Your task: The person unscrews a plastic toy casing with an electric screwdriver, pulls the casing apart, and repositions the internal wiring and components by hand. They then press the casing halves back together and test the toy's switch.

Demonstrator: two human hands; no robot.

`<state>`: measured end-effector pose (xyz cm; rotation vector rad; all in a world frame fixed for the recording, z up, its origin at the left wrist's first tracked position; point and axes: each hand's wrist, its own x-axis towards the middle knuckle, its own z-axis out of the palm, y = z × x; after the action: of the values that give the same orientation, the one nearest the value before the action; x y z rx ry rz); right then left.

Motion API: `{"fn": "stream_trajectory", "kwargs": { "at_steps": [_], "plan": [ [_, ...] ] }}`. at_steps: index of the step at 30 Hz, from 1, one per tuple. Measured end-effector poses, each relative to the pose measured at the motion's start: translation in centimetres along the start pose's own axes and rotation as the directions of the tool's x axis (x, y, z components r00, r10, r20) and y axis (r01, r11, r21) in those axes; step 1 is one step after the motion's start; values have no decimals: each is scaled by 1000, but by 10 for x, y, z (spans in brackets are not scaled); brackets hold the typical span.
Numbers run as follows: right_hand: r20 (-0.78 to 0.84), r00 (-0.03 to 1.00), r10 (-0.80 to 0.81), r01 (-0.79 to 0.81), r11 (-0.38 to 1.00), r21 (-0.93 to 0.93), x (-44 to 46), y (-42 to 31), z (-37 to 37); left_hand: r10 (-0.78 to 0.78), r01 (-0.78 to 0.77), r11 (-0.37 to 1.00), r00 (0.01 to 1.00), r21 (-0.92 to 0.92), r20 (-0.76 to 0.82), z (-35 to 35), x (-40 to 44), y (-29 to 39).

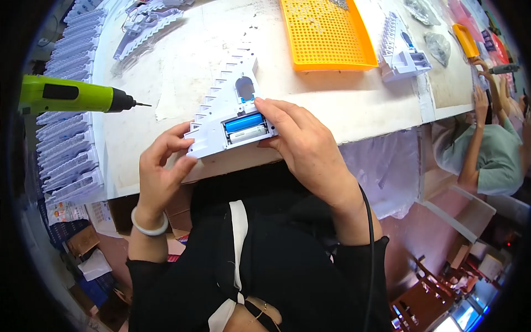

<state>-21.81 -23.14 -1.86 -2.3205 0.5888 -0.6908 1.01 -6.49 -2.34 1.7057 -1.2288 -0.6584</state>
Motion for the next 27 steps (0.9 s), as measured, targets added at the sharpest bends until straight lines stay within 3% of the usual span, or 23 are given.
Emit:
{"fn": "stream_trajectory", "kwargs": {
  "at_steps": [7, 10, 13, 15, 18, 21, 25, 26, 27],
  "plan": [
    [-79, 997, -16, 15, 1000, -23, -8, 6, 11, -369, 369, 928, 905, 40, 211, -6, 76, 26],
    [-149, 988, -36, 36, 999, -7, -16, 13, 19, -546, 571, 821, 782, 6, 301, -3, 98, 35],
    [-204, 979, -25, 41, 996, 73, -25, 24, 23, -530, 685, 728, 570, -8, 628, -4, 111, 31],
    [-213, 977, -13, 46, 987, 153, -29, 28, 23, -455, 679, 716, 630, -163, 629, 4, 103, 31],
    [-227, 969, -101, 131, 984, 121, -30, 28, 21, -293, 596, 665, 762, -450, 577, 12, 82, 32],
    [-196, 981, 1, 65, 941, 331, -25, 15, 10, -248, 540, 594, 828, -597, 503, 14, 67, 20],
    [28, 979, 201, -164, 703, 692, -16, -2, -5, -232, 433, 545, 901, -718, 367, 18, 52, 17],
    [76, 964, 256, -232, 663, 712, -14, -6, -7, -221, 417, 548, 908, -725, 355, 19, 49, 15],
    [95, 970, 224, -230, 711, 665, -12, -8, -12, -211, 402, 550, 915, -732, 344, 20, 47, 13]
  ]
}}
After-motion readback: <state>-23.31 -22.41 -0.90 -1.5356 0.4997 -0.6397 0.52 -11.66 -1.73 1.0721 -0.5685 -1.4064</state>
